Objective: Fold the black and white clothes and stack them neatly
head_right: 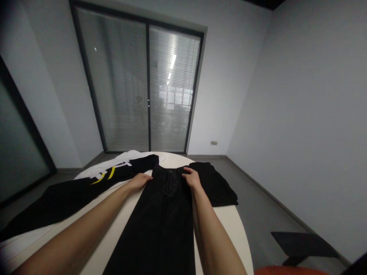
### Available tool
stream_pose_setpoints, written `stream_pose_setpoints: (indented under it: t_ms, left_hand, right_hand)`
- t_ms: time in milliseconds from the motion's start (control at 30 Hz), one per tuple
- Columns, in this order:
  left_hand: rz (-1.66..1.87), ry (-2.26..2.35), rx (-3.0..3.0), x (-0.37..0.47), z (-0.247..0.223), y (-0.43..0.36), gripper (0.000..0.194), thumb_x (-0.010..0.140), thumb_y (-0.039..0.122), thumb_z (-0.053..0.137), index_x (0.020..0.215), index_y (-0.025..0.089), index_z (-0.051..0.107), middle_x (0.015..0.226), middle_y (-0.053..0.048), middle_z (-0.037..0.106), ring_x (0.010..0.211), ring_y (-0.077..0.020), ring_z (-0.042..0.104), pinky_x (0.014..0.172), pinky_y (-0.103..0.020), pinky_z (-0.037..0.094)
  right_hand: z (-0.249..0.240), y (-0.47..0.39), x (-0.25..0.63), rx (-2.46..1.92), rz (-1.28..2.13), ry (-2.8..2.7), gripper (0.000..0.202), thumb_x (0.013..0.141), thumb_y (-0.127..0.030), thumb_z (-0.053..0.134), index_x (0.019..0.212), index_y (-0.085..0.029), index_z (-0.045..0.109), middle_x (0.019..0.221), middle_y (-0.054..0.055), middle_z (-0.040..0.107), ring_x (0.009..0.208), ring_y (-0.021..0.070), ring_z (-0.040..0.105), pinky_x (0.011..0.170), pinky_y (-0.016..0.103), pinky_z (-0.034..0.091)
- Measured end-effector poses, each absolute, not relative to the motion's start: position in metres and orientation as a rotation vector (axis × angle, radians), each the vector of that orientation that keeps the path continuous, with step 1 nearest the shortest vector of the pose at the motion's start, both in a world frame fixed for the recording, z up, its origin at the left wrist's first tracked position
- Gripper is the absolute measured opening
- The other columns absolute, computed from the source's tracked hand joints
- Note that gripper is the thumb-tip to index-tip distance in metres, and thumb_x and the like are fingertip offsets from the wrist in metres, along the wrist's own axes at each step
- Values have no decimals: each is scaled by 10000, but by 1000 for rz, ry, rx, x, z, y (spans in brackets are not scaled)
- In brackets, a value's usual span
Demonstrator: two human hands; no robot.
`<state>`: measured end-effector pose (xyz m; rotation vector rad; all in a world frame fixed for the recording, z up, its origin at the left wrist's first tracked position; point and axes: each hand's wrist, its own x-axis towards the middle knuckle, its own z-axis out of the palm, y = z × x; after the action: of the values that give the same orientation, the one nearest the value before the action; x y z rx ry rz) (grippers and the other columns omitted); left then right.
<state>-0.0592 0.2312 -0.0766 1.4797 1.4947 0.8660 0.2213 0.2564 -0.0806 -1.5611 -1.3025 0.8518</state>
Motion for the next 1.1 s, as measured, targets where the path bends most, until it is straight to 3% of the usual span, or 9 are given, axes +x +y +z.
stream_pose_setpoints:
  t_ms: [100, 200, 267, 367, 500, 633, 800, 1100]
  left_hand:
    - [846, 1497, 1297, -58, -74, 233, 243, 790, 343, 728, 744, 107, 695, 560, -36, 625, 601, -191, 636, 536, -256, 442]
    - [827, 1448, 1127, -57, -67, 231, 230, 832, 312, 704, 891, 93, 665, 707, -74, 668, 550, -144, 630, 442, -198, 393]
    - [833, 1400, 1032, -56, -61, 228, 209, 861, 260, 677, 975, 89, 637, 965, -155, 692, 653, -151, 694, 462, -179, 449]
    - [858, 1333, 929, -53, -52, 223, 225, 877, 202, 658, 1062, 82, 614, 1327, -239, 546, 836, -195, 742, 575, -194, 559]
    - [921, 1255, 855, -50, -45, 217, 260, 878, 175, 654, 1113, 68, 624, 1458, -264, 427, 938, -253, 740, 718, -267, 618]
    - [1053, 1160, 844, -46, -38, 216, 220, 916, 122, 574, 1122, 111, 651, 1441, -217, 500, 1060, -280, 709, 879, -363, 596]
    - [1262, 1044, 851, -45, -22, 217, 239, 957, 74, 496, 1119, 150, 654, 1304, -155, 633, 1160, -232, 664, 1016, -394, 516]
    - [1403, 887, 794, -63, -3, 178, 217, 883, 17, 590, 1040, 167, 589, 971, -63, 704, 953, -190, 735, 919, -363, 575]
  right_hand:
    - [-78, 256, 224, -1572, 880, -1234, 663, 727, -155, 704, 1374, -171, 559, 1134, 107, 713, 1024, 215, 687, 862, 318, 553]
    - [-75, 251, 228, -1588, 966, -1185, 616, 710, -215, 769, 1296, -113, 608, 935, 116, 730, 861, 242, 702, 735, 328, 563]
    - [-73, 247, 229, -1591, 1029, -1150, 549, 699, -220, 791, 1204, -62, 645, 797, 105, 706, 756, 242, 686, 650, 324, 548]
    - [-67, 242, 229, -1558, 1103, -1104, 450, 694, -163, 785, 1112, -55, 658, 733, 73, 667, 680, 203, 652, 581, 294, 523]
    - [-53, 239, 224, -1444, 1179, -1073, 374, 704, -101, 735, 1064, -141, 640, 871, 51, 675, 726, 157, 642, 618, 286, 549]
    - [-38, 235, 217, -1314, 1193, -1074, 385, 706, -156, 745, 1061, -210, 608, 966, 22, 679, 830, 152, 650, 698, 300, 561]
    - [-17, 225, 206, -1069, 1127, -1115, 499, 689, -248, 763, 1146, -251, 562, 989, -4, 681, 927, 163, 650, 786, 297, 538]
    - [42, 176, 212, -880, 1467, -1232, 670, 716, -238, 809, 1306, -255, 493, 1227, 70, 647, 1072, 215, 639, 878, 439, 573]
